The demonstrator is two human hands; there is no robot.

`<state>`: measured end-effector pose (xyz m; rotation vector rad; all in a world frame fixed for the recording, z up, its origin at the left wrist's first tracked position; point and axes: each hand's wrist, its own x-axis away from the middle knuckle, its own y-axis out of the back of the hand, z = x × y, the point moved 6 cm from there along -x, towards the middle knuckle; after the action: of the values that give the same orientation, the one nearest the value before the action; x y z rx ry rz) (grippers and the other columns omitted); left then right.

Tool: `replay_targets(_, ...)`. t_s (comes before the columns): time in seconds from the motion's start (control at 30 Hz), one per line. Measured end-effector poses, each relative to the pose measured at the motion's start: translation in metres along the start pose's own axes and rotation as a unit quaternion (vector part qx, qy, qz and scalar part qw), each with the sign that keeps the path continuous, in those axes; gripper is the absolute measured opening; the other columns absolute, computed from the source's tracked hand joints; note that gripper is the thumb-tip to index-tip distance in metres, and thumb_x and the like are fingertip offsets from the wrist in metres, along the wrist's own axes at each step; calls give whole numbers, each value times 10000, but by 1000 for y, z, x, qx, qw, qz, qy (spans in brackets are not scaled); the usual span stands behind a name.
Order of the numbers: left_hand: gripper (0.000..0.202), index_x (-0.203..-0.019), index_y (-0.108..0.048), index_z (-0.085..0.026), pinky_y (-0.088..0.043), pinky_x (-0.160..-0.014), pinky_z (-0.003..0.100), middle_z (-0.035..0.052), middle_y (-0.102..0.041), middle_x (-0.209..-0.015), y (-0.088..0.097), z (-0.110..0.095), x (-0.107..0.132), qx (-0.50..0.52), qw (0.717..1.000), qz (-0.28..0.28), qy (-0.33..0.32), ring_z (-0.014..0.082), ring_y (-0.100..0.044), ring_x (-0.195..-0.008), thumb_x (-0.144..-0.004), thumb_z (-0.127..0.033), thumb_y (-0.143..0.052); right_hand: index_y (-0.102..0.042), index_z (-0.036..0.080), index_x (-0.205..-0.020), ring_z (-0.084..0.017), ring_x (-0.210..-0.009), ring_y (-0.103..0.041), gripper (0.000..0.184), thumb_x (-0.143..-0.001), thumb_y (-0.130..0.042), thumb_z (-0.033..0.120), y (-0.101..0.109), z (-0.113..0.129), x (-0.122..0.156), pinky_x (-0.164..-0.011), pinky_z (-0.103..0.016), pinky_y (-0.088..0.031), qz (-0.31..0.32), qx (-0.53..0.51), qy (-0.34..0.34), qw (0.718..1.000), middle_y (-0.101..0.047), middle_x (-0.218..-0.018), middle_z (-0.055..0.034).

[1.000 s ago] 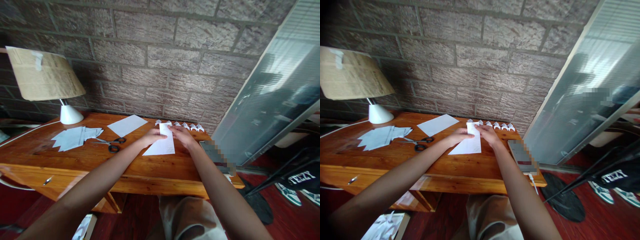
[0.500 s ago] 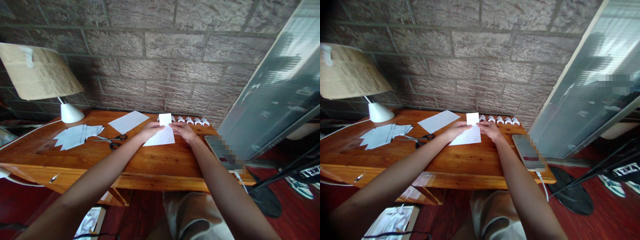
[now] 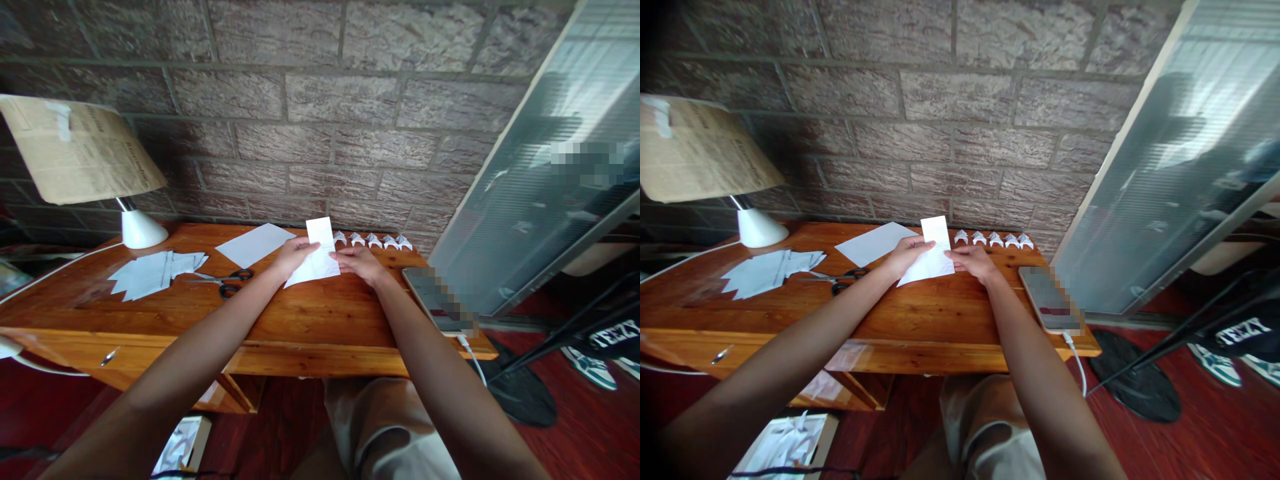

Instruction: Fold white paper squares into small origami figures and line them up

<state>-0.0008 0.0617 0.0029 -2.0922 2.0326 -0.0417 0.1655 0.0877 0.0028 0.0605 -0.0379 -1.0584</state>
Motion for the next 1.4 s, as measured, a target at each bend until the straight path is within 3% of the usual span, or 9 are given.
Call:
replay_targets(0.1,477,-889,-743,-137,-502,-719,331,73,-747,-869,2,-3,0,3,1000,-19,-6,209,-659,-728,-536,-441,-848,-745,161,-753,-126,-635,-640,329,-617,-811,453,1,1,-2,-677,-262,-521,-16,23,12,1000,-735,-718,-25)
replay_targets(0.27,453,-872,-745,-135,-499,-701,333,73,-747,-854,-2,0,3,-30,999,20,27,212,-655,-716,-527,-407,-854,-747,178,-738,-137,-650,-651,324,-613,-801,471,8,3,-4,-669,-259,-524,-45,23,34,998,-737,-716,-5)
replay_targets(0.47,378,-809,-739,-144,-458,-617,283,46,-730,-781,1,-8,3,-94,995,-13,-19,181,-619,-664,-600,-452,-805,-764,165,-820,-148,-669,-698,354,-622,-815,454,5,1,-3,-596,-220,-538,10,39,8,999,-758,-809,-52)
replay_targets(0.73,414,-779,-736,-149,-329,-421,252,25,-630,-562,-2,-8,5,-205,979,15,-4,123,-478,-434,-701,-554,-711,-746,162,-797,-120,-674,-708,249,-699,-792,386,15,3,-3,-625,-183,-543,-33,-9,4,999,-763,-875,-60)
replay_targets(0.93,427,-766,-727,-144,-313,-386,239,35,-633,-576,1,-7,3,-220,975,22,-10,123,-492,-431,-714,-567,-692,-747,163,-822,-139,-665,-713,262,-675,-816,368,16,3,-1,-591,-195,-540,-30,-10,-2,1000,-761,-853,-66)
replay_targets(1.03,424,-763,-731,-131,-359,-426,254,46,-653,-591,1,-2,3,-203,979,32,13,135,-517,-450,-699,-550,-714,-748,159,-811,-128,-645,-706,253,-686,-806,372,17,5,0,-579,-187,-521,-34,10,3,999,-760,-834,-64)
replay_targets(1.17,428,-894,-735,-125,-488,-624,299,88,-742,-856,-1,2,2,-88,994,53,37,196,-649,-665,-596,-419,-826,-752,151,-823,-135,-645,-701,303,-674,-805,410,14,3,2,-585,-198,-510,-6,43,-14,999,-756,-793,-71)
replay_targets(1.27,506,-963,-716,-129,-513,-749,336,95,-745,-931,4,-1,-1,6,999,34,28,225,-680,-777,-531,-341,-870,-754,151,-852,-144,-669,-695,371,-647,-809,455,5,2,7,-607,-214,-506,51,69,-39,996,-753,-779,-73)
replay_targets(1.4,474,-925,-714,-120,-519,-752,350,97,-748,-861,8,-1,-2,49,997,7,55,240,-691,-775,-531,-330,-870,-744,150,-849,-131,-697,-669,396,-652,-793,490,-10,6,14,-652,-225,-501,128,69,-34,989,-748,-816,-60)
